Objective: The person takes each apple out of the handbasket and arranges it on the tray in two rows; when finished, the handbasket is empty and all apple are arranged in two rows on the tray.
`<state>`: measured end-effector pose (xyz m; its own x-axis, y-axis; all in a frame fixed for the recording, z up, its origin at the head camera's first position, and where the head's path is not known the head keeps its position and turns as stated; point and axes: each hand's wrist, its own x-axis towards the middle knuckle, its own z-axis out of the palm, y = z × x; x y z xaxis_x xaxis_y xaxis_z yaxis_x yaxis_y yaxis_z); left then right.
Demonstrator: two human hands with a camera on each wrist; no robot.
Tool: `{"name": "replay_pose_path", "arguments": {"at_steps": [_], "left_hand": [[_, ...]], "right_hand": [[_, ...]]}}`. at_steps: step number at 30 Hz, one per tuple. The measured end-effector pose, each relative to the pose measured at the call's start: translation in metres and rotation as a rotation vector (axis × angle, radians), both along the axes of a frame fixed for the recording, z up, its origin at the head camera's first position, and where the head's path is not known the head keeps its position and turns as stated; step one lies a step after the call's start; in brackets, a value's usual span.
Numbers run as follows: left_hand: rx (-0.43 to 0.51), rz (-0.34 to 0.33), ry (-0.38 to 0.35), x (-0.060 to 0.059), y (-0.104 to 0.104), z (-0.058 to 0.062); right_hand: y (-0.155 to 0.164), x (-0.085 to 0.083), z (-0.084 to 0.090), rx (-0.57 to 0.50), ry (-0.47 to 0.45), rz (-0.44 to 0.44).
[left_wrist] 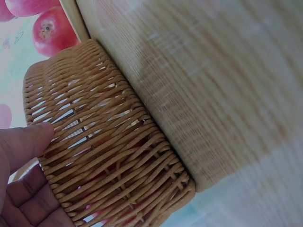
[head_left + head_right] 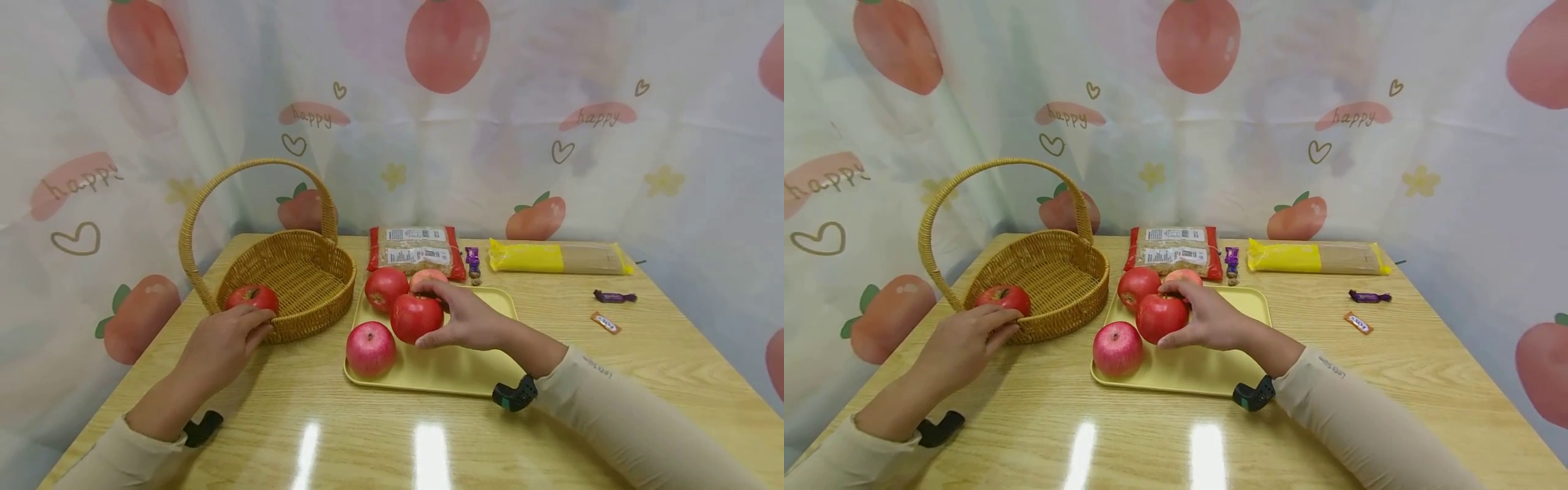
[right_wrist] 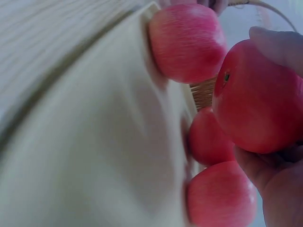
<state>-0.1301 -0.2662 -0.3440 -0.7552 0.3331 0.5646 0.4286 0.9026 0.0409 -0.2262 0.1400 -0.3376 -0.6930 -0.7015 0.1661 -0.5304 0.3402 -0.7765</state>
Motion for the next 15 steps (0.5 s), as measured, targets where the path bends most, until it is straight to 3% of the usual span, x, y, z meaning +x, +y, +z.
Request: {"name": "replay_pose_path", "arguments": {"at_steps": [8,15], "left_hand": [[0.003,0.003,-0.001,0.002,-0.002,0.000],[0.001,-0.017,0.017,-0.001,0.000,-0.002]], "right_hand": [[0.006,0.007,-0.015,0.070,0.035,-0.031],[0.006,0.010,-0.024,0.098,0.011,-0.087]]}}
